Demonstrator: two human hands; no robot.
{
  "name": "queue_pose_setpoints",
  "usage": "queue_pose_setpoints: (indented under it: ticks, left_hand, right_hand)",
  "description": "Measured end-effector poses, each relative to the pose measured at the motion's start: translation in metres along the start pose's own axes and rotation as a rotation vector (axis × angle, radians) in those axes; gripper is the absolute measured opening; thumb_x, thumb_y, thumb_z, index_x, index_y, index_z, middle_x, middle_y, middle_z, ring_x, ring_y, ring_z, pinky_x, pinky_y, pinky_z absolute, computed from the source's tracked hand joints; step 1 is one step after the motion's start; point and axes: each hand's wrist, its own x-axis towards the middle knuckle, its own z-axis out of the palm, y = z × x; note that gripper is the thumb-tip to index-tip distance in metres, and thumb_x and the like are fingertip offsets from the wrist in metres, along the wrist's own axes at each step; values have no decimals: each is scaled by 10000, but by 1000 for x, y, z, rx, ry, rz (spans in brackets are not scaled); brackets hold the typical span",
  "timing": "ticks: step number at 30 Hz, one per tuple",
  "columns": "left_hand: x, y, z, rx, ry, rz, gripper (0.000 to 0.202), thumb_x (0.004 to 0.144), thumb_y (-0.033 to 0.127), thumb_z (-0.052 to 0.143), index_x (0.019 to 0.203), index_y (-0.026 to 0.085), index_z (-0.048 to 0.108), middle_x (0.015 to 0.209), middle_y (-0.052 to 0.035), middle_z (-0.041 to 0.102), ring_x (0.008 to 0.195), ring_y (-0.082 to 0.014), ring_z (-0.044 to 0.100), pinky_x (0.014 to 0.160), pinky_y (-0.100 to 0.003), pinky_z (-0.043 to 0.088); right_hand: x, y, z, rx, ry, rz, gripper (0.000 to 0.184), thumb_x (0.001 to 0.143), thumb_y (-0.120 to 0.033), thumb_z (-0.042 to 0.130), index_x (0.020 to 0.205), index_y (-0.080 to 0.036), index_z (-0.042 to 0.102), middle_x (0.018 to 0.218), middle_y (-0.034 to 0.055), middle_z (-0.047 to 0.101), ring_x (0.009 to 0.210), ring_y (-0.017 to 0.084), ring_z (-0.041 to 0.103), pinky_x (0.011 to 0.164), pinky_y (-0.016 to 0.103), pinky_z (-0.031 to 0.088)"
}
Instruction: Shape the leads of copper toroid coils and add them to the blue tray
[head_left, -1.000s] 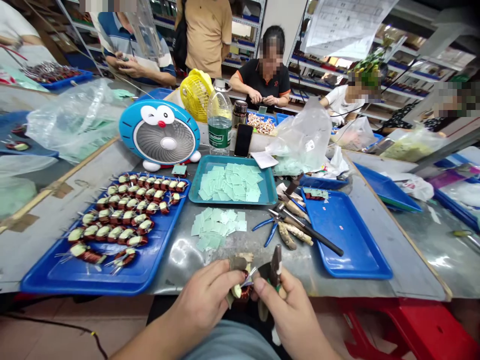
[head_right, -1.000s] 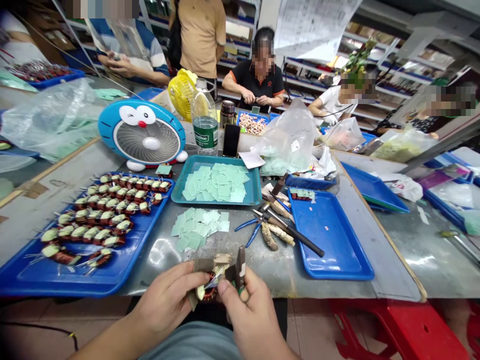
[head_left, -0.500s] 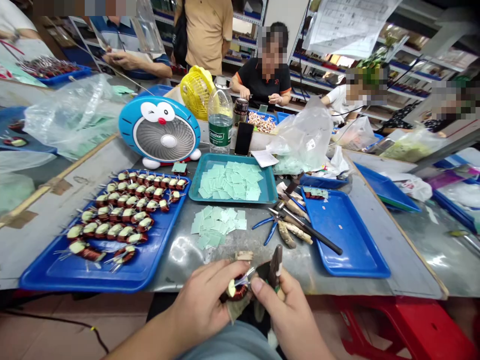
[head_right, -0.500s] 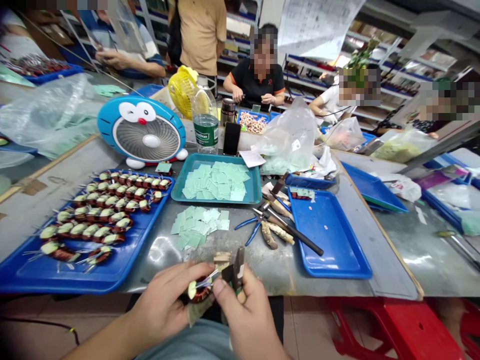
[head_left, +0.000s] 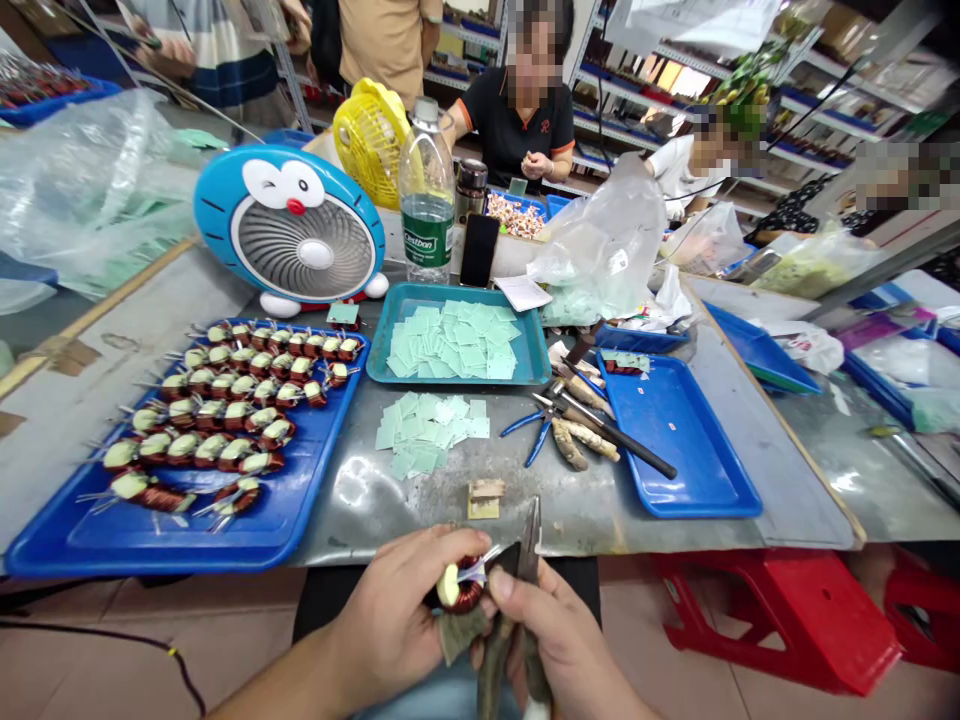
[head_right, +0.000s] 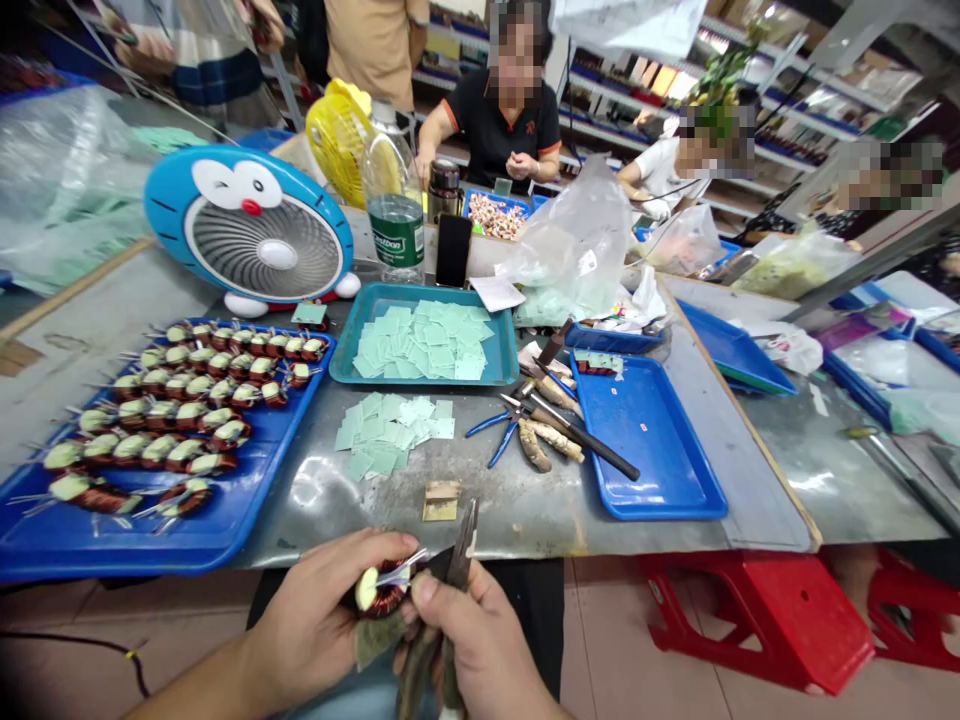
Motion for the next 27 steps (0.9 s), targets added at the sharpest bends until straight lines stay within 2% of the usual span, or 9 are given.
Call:
queue_pose_setpoints:
  ticks: [3,6,8,10,13,17,21,24,27]
  left_hand:
    - [-3,-6,3,-413,-6,-320,434,905,386,759,1277,247,583,1006,-42,720,855,-181,697,789,-269,539]
    - [-3,-8,7,-885,126,-608,525,905,613,686,1185,172,636,943,-60,686,769,-161,658,744,-285,533]
    - [-1,-8,9,-1063,254,-725,575,908,679,632,1104,140,668,918,-63,668,683,-116,599,663,-246,497]
    - [1,-6,9,-1134,310,-800,561,928,673,608,1071,135,673,863,-55,660,615,-92,540,563,-211,435]
    - [4,-3,5,-1126,246,-766,527,953,653,584,1082,147,651,768,-37,649,604,-110,539,519,-210,405]
    - [6,2,-8,-934,38,-546,454,1011,588,532,1134,156,596,855,-56,680,753,-156,623,714,-283,500]
    - [6,8,-22,-675,-78,-439,368,1039,510,532,1216,189,565,978,-53,680,885,-172,626,831,-298,491]
    - [6,10,-29,-549,-144,-414,339,1034,488,550,1203,198,599,997,-46,683,917,-183,626,842,-291,483]
    - [6,9,-31,-471,-194,-397,344,1041,464,543,1301,238,551,1065,-39,699,958,-193,636,876,-298,477]
  right_hand:
    - [1,-15,4,-104,16,-78,696,705,-619,840,1045,-94,533,832,32,626,647,53,601,660,177,528]
    - [-6,-38,-9,-146,50,-21,735,721,-631,824,1165,-118,539,1047,100,658,869,136,676,807,280,588]
    - [-12,-50,-24,-163,11,47,786,690,-538,866,1282,-161,511,1310,144,584,1026,191,674,879,330,586]
    - [-18,-56,-37,-312,-71,57,812,668,-515,876,1309,-169,518,1384,145,534,1048,186,651,868,289,566]
    - [-22,-60,-43,-810,-102,-104,597,855,-593,700,1240,-153,579,1249,97,592,1079,142,588,985,255,497]
    - [-20,-66,-30,-1393,0,-362,287,999,-399,501,1098,-152,608,1173,76,574,1105,149,518,1065,297,425]
    - [-21,-72,-18,-1572,-33,-444,175,994,-252,475,1047,-172,621,1218,67,532,1134,155,500,1044,299,418]
    - [-22,-74,-17,-1619,-33,-485,135,985,-213,502,1050,-192,619,1148,47,542,1073,137,512,974,261,415]
    - [-22,-73,-20,-1658,-62,-597,96,965,-191,547,1031,-198,616,1056,25,559,981,115,509,870,218,385]
